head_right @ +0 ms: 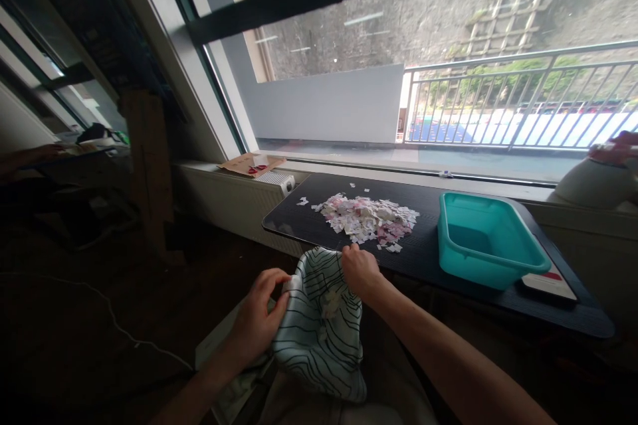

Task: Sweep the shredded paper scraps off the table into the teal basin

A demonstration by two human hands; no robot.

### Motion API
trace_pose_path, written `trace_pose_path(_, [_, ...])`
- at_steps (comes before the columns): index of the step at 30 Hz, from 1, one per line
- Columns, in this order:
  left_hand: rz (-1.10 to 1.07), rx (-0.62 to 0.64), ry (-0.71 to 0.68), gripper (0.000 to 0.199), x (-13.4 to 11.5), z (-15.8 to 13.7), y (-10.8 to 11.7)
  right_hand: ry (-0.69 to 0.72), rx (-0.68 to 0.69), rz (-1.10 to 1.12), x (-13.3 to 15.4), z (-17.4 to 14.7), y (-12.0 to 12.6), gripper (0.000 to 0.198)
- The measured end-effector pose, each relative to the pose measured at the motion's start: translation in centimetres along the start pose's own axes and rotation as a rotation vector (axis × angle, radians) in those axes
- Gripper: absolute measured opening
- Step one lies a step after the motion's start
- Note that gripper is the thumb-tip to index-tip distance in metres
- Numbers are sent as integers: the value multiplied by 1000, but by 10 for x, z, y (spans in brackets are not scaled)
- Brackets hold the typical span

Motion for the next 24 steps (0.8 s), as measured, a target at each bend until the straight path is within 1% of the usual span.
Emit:
trace_pose_path(1, [28, 80, -69, 28, -9, 5, -5, 7, -1, 1, 0, 1, 0, 27])
trace_pose_path(2, [79, 233, -169, 33, -18, 8, -17, 12, -7, 2, 0, 2, 1, 26])
trace_pose_path(3, [121, 464, -264, 35, -24, 7, -36, 15, -16, 3, -1, 3, 1, 26])
trace_pose_path(4, [152, 694, -294, 34, -24, 3, -56, 16, -22, 2, -1, 3, 1, 25])
trace_pose_path(5, [158, 764, -281, 28, -21, 2, -71, 17, -27, 2, -1, 3, 1, 25])
trace_pose_path(7, [179, 802, -238, 19, -12, 4, -97, 13, -32, 3, -2, 2, 0, 25])
trace_pose_path(9, [187, 791, -205, 19, -3, 9, -115, 10, -35, 11, -3, 0, -2, 25])
trace_pose_path(11, [158, 769, -188, 19, -1, 16, -117, 12, -40, 29, -5, -2, -3, 25])
trace_pose_path(12, [132, 752, -185, 19, -2, 19, -112, 15, -41, 41, -7, -2, -4, 25])
trace_pose_path(14, [73, 691, -177, 22, -4, 24, -92, 21, -38, 73, -9, -1, -6, 26])
trace_pose_path(16, [45, 562, -134, 38, -1, 24, -64, 23, -29, 113, -12, 1, -7, 25])
trace_pose_path(17, [24, 450, -62, 46, 5, 20, -49, 22, -25, 137, -13, 2, -6, 25])
trace_pose_path(18, [-161, 233, 138, 57, 19, 14, -33, 21, -21, 166, -14, 2, -5, 24])
trace_pose_path(19, [-364, 70, 349, 72, 33, 1, -25, 22, -19, 198, -15, 2, -3, 24])
trace_pose_path(20, [-432, 56, 441, 79, 41, -11, -25, 27, -17, 231, -17, 1, -1, 26])
trace_pose_path(22, [-573, 95, 561, 71, 49, -30, -33, 42, -22, 297, -22, -4, 1, 34])
trace_pose_path(24, [-675, 159, 606, 64, 50, -39, -43, 38, -28, 442, -32, -12, -4, 40])
Point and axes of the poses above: each hand's wrist, its own z-axis towards the middle knuckle, its own y-axis out of the back of the hand, x = y × z, the point moved 6 cm from there along z, towards the middle knuckle, and after that the axes turned 15 degrees about -y, right-handed, at the moved point
